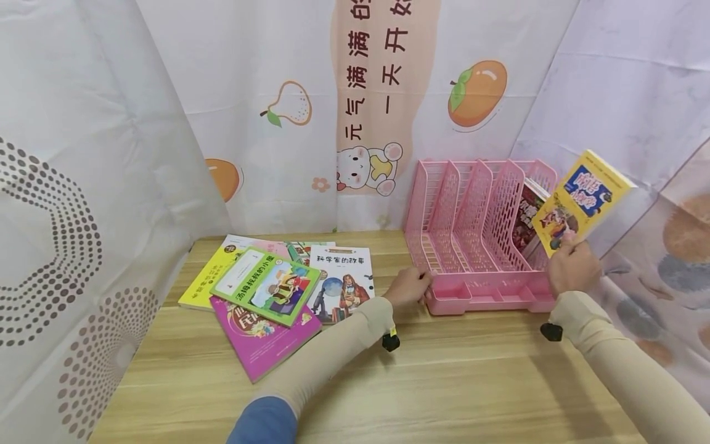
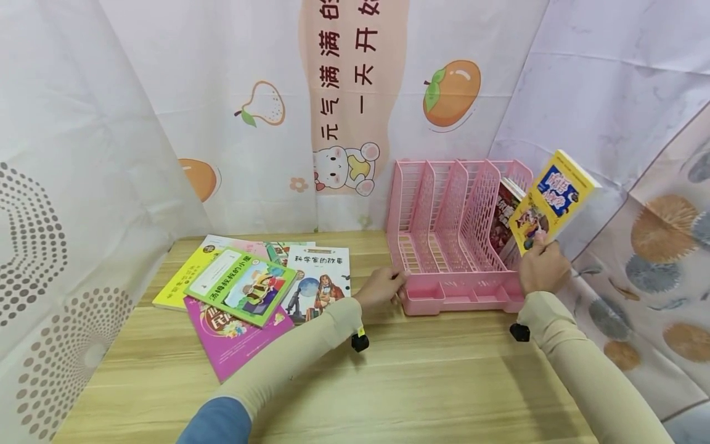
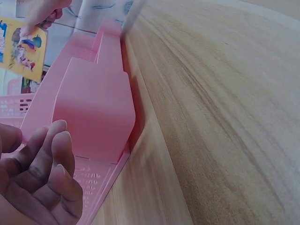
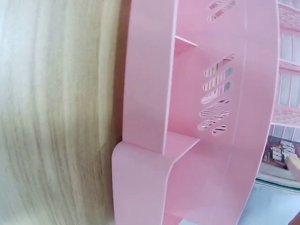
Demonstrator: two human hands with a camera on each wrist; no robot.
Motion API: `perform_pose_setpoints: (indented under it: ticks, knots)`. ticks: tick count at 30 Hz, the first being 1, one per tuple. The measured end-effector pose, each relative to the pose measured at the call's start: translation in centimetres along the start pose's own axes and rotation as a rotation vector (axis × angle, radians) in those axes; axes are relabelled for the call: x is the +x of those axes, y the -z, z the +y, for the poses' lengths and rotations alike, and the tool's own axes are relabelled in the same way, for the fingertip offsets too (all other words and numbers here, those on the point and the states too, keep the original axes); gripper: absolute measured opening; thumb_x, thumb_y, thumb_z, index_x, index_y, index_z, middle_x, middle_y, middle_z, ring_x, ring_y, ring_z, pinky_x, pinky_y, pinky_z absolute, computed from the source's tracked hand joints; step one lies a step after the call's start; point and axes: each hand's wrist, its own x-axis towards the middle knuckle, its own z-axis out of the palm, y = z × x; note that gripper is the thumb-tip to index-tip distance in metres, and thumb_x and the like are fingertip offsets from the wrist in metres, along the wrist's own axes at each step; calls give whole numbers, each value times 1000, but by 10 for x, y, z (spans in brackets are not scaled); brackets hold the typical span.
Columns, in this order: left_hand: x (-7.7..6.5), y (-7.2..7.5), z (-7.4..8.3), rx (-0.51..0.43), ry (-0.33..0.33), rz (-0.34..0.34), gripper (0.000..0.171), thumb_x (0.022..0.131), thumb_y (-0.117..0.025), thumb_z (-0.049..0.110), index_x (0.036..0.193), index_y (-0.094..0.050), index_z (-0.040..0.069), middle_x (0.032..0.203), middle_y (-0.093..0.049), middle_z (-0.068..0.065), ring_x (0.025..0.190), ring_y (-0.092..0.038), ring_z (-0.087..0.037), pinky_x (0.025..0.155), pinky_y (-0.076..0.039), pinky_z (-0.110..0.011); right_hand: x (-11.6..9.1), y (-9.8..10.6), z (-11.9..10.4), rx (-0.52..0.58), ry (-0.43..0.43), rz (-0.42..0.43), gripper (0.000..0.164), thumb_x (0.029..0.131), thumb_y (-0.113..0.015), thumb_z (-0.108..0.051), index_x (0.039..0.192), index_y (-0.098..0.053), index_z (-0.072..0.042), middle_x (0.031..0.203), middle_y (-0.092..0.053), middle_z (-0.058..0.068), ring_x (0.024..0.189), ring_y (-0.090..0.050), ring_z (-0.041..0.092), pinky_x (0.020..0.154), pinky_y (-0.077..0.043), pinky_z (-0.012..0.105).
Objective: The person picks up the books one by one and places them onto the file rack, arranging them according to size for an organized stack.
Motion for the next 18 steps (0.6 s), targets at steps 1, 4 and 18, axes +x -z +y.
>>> perform_pose_setpoints:
  ticks: [1, 4, 18]
  knots:
    - [0, 0, 0, 3, 1, -2, 39, 111, -49, 33, 82, -65, 11, 69, -67, -2, 56, -64, -21, 51, -49, -25, 0, 0, 1, 1, -8, 7, 75, 109, -24, -55, 122, -59, 10, 114, -60, 36, 108, -52, 54, 95, -36, 64]
    - [2, -1, -2, 6, 5, -3, 38, 111, -49, 32, 82, -64, 12, 69, -67, -1, 53, -60, -15, 52, -49, -25, -1, -1, 2, 34, -5, 23, 73, 109, -26, -53, 117, -59, 12, 112, -58, 37, 109, -50, 55, 100, -32, 64]
    - [3, 1, -2, 13, -4, -10, 40, 111, -48, 33, 85, -65, 8, 69, -68, -3, 54, -63, -18, 52, -52, -27, -8, -27, -13, -11, 196, -112, 67, 108, -38, -52, 102, -66, 9, 96, -66, 33, 85, -57, 49, 76, -42, 59]
